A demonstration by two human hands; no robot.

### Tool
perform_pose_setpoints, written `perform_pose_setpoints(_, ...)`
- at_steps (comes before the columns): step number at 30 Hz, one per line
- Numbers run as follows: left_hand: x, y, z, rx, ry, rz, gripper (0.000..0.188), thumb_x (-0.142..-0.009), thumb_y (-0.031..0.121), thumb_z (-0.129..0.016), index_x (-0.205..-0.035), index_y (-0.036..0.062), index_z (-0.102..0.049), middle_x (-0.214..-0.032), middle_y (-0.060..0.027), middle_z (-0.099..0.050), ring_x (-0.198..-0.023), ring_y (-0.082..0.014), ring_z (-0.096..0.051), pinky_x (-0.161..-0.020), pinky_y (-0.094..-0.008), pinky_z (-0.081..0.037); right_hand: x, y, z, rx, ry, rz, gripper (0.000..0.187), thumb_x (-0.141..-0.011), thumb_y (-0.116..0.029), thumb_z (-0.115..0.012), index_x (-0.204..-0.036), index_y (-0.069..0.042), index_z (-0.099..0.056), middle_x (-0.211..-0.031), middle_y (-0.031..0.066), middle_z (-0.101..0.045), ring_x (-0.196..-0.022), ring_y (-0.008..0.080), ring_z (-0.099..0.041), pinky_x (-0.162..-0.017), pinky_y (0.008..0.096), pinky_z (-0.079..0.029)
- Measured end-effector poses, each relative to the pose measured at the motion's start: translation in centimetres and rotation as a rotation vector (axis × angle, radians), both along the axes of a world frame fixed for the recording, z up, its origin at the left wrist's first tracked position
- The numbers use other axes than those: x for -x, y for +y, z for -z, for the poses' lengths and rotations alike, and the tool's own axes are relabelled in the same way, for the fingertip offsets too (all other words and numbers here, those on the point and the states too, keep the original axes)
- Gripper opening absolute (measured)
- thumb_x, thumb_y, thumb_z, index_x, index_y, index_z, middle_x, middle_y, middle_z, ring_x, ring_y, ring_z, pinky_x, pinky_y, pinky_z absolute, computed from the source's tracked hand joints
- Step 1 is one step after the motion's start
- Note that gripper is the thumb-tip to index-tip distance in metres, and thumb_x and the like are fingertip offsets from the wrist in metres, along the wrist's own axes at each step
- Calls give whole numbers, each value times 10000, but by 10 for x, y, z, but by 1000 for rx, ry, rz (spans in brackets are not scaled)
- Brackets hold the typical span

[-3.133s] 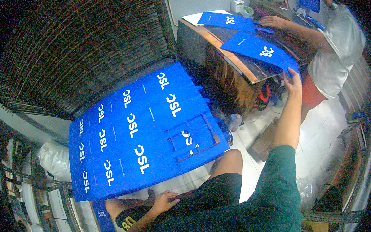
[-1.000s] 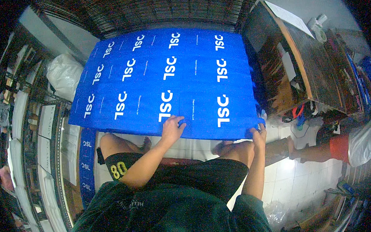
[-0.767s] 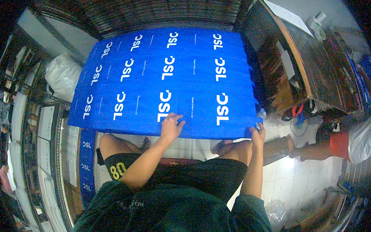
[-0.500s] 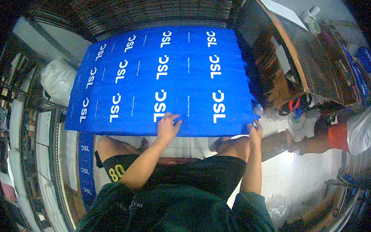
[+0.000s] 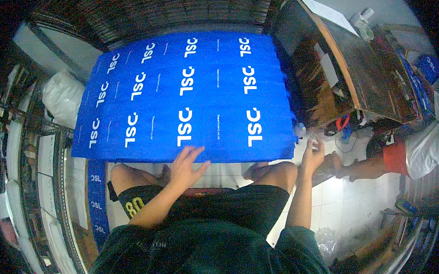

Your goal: The person sits on the floor and repeatedly picks up blue rectangular sheets from a stack, aligns them, and places them back on top. Another person in the background is also handling similar blue sheets at a table.

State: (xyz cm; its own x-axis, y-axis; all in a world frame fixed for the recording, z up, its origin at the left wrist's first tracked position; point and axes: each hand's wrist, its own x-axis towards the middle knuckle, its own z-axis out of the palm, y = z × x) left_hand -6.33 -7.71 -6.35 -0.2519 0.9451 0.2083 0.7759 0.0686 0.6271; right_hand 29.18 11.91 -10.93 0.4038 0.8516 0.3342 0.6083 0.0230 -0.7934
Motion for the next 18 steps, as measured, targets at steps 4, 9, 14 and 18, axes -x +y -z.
perform_pose_setpoints(4,-7,-55,3,277,-9,204,412,-765,439,-629,-1040,133,-620,-895,-122,-613,-836,-310,-614,-728,-439,-493,28,40,-92,-368,-9,-116,259,-855,-160,-616,-1043,15,-589,-757,35,-601,-663,94,-521,-621,232,-429)
perform_pose_setpoints(9,-3,-78,71,765,-190,371,460,-767,558,-580,-898,124,-656,-827,-124,-646,-824,-310,-622,-711,-421,-488,115,92,-233,-677,-93,-378,273,-848,-113,-617,-1088,8,-572,-933,70,-604,-811,127,-573,-715,245,-453)
perform_pose_setpoints(14,12,-57,129,886,-196,484,596,-755,656,-526,-830,83,-669,-835,-141,-645,-845,-307,-612,-737,-417,-468,228,151,-365,-815,-491,-508,470,-779,-300,-634,-1174,-68,-531,-1137,131,-566,-991,298,-556,-844,388,-448)
perform_pose_setpoints(18,11,-44,129,907,-201,577,711,-748,722,-457,-895,56,-657,-949,-166,-633,-920,-317,-596,-770,-414,-461,279,206,-419,-669,-869,-395,667,-752,-408,-631,-1311,-127,-400,-1364,82,-396,-1229,307,-389,-960,446,-403)
